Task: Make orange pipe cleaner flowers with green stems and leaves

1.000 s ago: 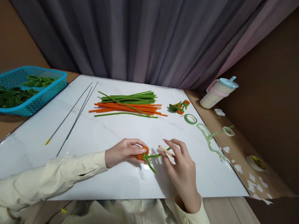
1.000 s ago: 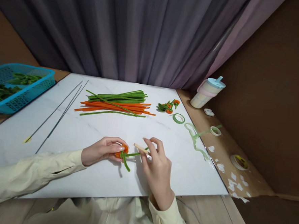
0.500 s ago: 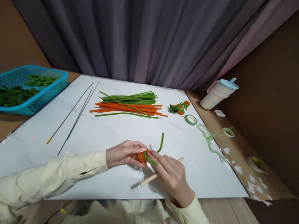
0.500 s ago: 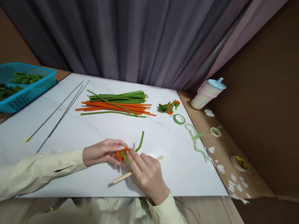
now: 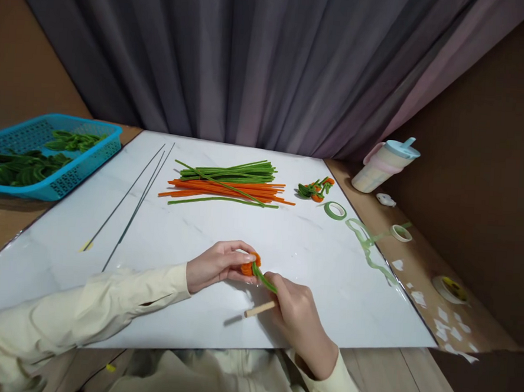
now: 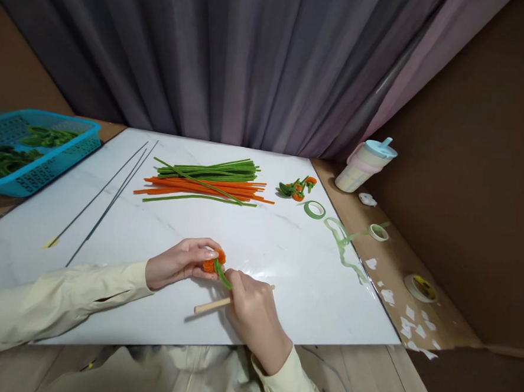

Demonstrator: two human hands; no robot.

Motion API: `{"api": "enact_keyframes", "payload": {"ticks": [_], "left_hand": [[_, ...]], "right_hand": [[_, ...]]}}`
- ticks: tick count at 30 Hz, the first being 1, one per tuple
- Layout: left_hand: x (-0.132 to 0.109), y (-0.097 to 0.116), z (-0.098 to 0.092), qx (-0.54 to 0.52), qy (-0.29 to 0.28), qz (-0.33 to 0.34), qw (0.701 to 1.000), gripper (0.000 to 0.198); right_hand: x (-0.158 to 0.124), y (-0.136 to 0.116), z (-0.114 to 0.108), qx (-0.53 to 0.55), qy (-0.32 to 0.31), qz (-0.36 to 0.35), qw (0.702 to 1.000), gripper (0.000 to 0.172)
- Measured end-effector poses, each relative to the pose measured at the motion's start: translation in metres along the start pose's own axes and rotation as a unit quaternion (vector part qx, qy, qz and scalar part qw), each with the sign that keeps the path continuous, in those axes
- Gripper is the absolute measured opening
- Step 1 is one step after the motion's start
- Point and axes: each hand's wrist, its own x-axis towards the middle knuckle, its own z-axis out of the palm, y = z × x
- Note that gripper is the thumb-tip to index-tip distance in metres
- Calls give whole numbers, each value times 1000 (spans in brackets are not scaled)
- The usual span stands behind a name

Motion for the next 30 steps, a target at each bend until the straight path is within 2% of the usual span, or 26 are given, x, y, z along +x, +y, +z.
{"api": "enact_keyframes", "payload": {"ticks": [3,7,11,16,21,26,30], "left_hand": [[1,1,-1,-10,17,2,1000,21],[1,3,-3,-32,16,0,999,25],[0,3,-3,-30,-18,-9,999,26],[-1,3,-4,-28,-50,-11,998,26],[1,4,-6,-45,-30,-4,999,25],[1,2,-6,-39,-48,-20,998,24],[-1,-1,-4,-20,-65,-14,998,24]], "right_hand": [[-2,0,-3,-19,-21,33,999,24],[-7,2,-9,-69,-11,27,997,25],[-10,-1,-12,-6,-11,58,998,29],[-8,-9,-15,80,-79,108,988,28],[-5,-10,-14,101,-18,90,991,24],[-1,-9,-9,101,20,76,992,30],[6,-10,-8,110,35,82,990,16]]}}
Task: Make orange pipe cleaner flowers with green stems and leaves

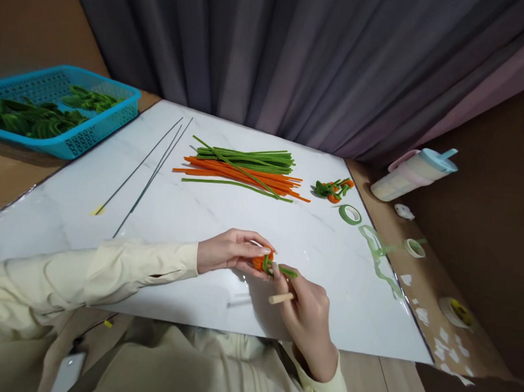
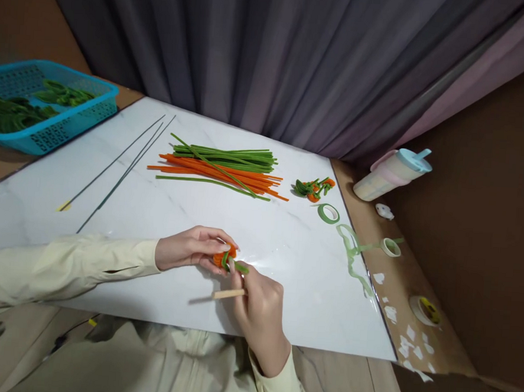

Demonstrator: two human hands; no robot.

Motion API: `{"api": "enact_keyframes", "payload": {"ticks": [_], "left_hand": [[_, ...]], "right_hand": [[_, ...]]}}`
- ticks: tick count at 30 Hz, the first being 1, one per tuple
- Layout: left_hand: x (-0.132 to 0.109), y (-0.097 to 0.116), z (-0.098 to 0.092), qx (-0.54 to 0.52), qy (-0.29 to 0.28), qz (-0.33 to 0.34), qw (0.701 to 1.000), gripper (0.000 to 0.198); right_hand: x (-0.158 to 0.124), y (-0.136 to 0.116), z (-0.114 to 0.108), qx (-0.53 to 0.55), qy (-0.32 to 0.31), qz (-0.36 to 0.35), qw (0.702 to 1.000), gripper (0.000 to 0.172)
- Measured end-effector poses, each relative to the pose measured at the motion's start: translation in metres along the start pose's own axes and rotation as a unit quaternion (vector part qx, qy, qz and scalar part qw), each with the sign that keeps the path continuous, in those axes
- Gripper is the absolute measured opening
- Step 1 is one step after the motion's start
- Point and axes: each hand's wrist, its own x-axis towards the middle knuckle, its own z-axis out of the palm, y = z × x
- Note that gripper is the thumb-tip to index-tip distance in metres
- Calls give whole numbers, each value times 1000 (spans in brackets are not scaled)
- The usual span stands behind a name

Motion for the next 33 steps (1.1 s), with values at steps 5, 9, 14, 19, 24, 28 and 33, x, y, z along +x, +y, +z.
{"api": "enact_keyframes", "payload": {"ticks": [5,9,14,19,24,28,33], "left_hand": [[0,-1,1,21,-1,15,1000,27],[1,-1,4,43,41,30,998,27],[-1,-2,6,61,56,42,996,34],[-1,-4,6,80,59,61,993,37],[-2,-6,6,137,79,104,982,33],[-4,-5,7,168,86,147,971,29],[-4,-4,8,154,88,142,974,33]], "right_hand": [[7,-5,-1,38,-4,61,997,24],[7,-5,2,4,-25,39,999,18],[8,-6,6,8,0,72,997,19],[12,-11,5,92,28,140,985,24],[14,-14,4,198,24,259,945,37],[13,-16,6,237,25,297,925,34],[11,-18,11,225,50,304,924,23]]}}
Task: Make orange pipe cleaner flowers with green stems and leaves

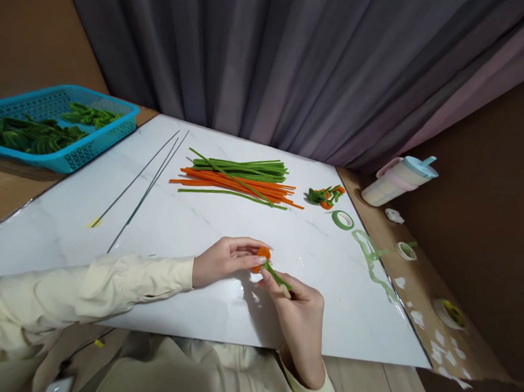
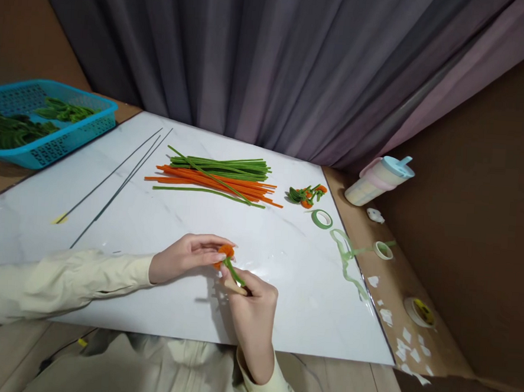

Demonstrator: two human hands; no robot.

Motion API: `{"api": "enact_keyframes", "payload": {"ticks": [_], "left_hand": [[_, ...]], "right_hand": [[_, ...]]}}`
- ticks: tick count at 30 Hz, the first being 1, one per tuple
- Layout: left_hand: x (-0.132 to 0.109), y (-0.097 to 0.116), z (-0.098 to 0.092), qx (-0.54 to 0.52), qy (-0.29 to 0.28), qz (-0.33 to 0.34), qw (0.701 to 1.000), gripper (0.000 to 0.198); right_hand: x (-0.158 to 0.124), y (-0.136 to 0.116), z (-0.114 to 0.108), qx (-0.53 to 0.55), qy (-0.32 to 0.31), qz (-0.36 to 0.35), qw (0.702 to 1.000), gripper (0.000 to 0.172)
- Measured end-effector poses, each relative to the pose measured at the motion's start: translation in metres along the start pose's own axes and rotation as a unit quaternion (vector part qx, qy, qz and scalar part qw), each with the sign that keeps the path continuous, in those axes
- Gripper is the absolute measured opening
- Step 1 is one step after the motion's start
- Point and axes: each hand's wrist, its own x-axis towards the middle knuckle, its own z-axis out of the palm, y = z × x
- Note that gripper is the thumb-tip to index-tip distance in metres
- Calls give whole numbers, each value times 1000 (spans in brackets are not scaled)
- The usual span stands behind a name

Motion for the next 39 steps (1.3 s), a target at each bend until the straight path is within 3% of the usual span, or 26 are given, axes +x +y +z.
{"api": "enact_keyframes", "payload": {"ticks": [7,14,20,29,33,36,39], "left_hand": [[-2,0,0,55,3,18,998,31],[-6,2,3,86,4,29,996,31],[-5,2,3,58,15,22,998,31],[-5,0,3,34,5,16,999,30],[-2,3,2,-28,5,-35,999,32],[5,4,-4,-109,13,-79,991,31],[13,3,-12,-205,24,-114,972,24]], "right_hand": [[-1,0,-4,-27,-28,-43,998,19],[-3,5,-2,-83,-11,-109,991,22],[3,3,-11,-133,-71,-115,982,20],[0,7,-9,-178,-57,-181,966,25],[8,6,-28,-167,-132,-164,963,18],[24,12,-54,-200,-130,-132,962,17],[44,25,-72,-291,-123,-146,938,24]]}}
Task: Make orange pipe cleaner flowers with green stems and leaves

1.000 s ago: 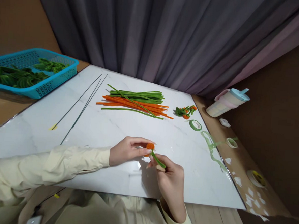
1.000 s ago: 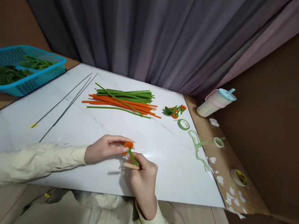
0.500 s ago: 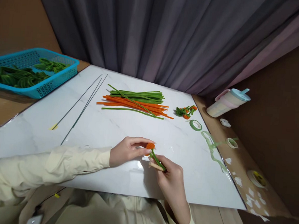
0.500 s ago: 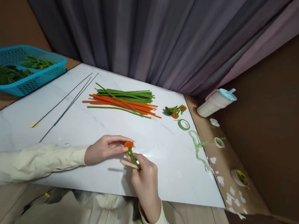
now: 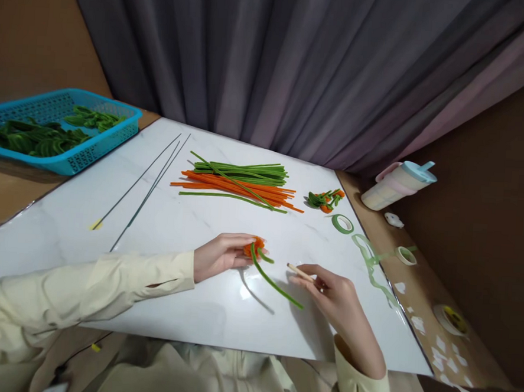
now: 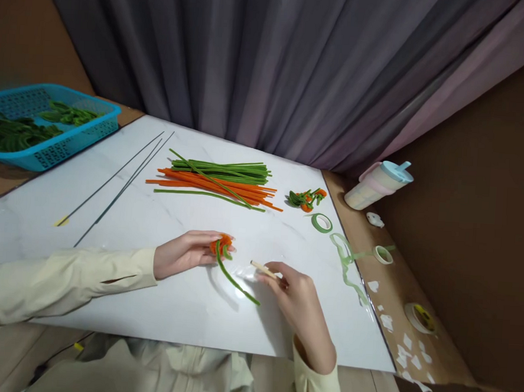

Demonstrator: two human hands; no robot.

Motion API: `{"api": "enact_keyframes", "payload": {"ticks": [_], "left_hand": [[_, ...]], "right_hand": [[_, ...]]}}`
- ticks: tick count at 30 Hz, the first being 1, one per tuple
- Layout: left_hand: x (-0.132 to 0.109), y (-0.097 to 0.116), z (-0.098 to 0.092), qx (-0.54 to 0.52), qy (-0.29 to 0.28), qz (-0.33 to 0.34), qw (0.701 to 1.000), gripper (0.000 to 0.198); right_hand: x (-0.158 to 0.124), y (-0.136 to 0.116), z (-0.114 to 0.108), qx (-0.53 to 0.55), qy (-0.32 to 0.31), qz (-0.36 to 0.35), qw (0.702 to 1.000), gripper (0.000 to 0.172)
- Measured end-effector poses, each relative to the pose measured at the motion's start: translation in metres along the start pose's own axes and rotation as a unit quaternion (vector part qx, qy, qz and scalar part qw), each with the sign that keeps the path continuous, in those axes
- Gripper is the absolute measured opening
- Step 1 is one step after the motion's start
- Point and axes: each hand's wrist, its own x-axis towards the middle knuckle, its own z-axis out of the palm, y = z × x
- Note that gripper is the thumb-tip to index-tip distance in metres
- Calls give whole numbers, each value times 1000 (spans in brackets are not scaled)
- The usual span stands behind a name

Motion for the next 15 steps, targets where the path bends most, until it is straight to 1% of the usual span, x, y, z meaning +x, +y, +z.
{"api": "enact_keyframes", "payload": {"ticks": [1,4,6,7,9,10,12,15], "left_hand": [[2,1,-2,-29,4,-9,1000,23],[6,3,-4,-86,15,-38,995,23],[7,4,-2,-103,21,-53,993,24],[6,4,-1,-106,24,-54,993,24],[6,3,0,-101,25,-44,994,22],[6,2,0,-94,23,-36,995,20],[6,1,-1,-75,15,-25,997,19],[7,-1,-4,-60,-4,-17,998,19]], "right_hand": [[5,7,-1,-37,-5,-7,999,22],[20,16,1,-115,-57,-44,991,21],[32,14,0,-151,-92,-79,981,22],[37,12,-1,-167,-100,-101,976,21],[48,5,-5,-188,-90,-154,966,18],[52,1,-6,-192,-74,-183,961,16],[59,-8,-6,-172,-54,-239,954,19],[65,-17,5,-117,-72,-310,941,26]]}}
